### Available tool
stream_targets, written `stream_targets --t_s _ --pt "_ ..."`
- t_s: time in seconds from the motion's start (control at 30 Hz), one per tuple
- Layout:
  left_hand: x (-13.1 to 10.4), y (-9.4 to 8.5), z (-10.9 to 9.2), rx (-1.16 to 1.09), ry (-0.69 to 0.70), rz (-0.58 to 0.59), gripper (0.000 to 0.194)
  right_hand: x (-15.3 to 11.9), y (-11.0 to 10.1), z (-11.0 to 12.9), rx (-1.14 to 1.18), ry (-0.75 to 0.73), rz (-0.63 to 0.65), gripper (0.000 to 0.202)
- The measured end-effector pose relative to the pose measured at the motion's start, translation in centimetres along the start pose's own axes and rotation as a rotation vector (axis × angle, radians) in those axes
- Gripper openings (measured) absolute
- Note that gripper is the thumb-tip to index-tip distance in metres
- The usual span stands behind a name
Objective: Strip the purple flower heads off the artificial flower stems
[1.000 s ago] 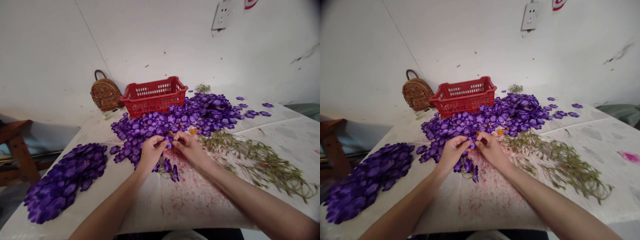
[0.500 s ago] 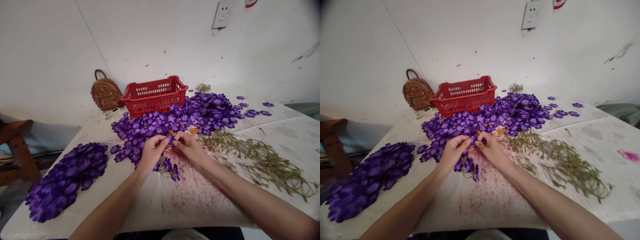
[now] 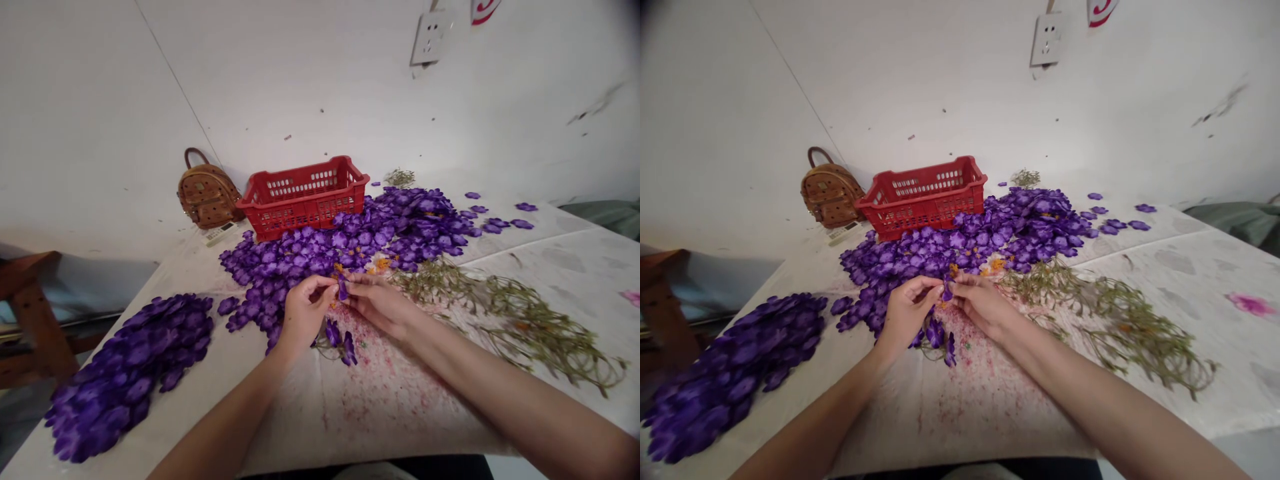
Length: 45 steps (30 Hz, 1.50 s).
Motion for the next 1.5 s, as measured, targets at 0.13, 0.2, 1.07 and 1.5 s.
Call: stream_targets --t_s 0.13,0.2,1.07,1.5 --pt "0.1 0.1 -0.1 0.000 0.030 0.021 0.012 0.1 -0.1 -0.4 0.044 0.055 0.019 0.027" --pt "0.2 0.0 -0.2 -0.010 0.020 0.017 0.012 0.0 -0.2 -0.3 0.024 0.030 0.015 0.028" --pt "-0.9 1.2 1.5 -0.623 -0.483 0.068 0.034 -2.5 3.1 4.6 -0.988 -0.678 0.067 0.004" --pt "-1.0 -2.1 -0.4 0.007 -0.192 0.051 0.016 -2.7 2.4 5.4 -0.966 -0.654 -0.023 0.012"
Point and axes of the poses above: each hand's wrist, its own x-axis towards the middle knuckle, its own y-axis out of the palm, z = x × y, the point moved 7 cm from there along x, towards the middle knuckle, and after that the axes turned 2 degrees about -x, right-handed, at the moved point
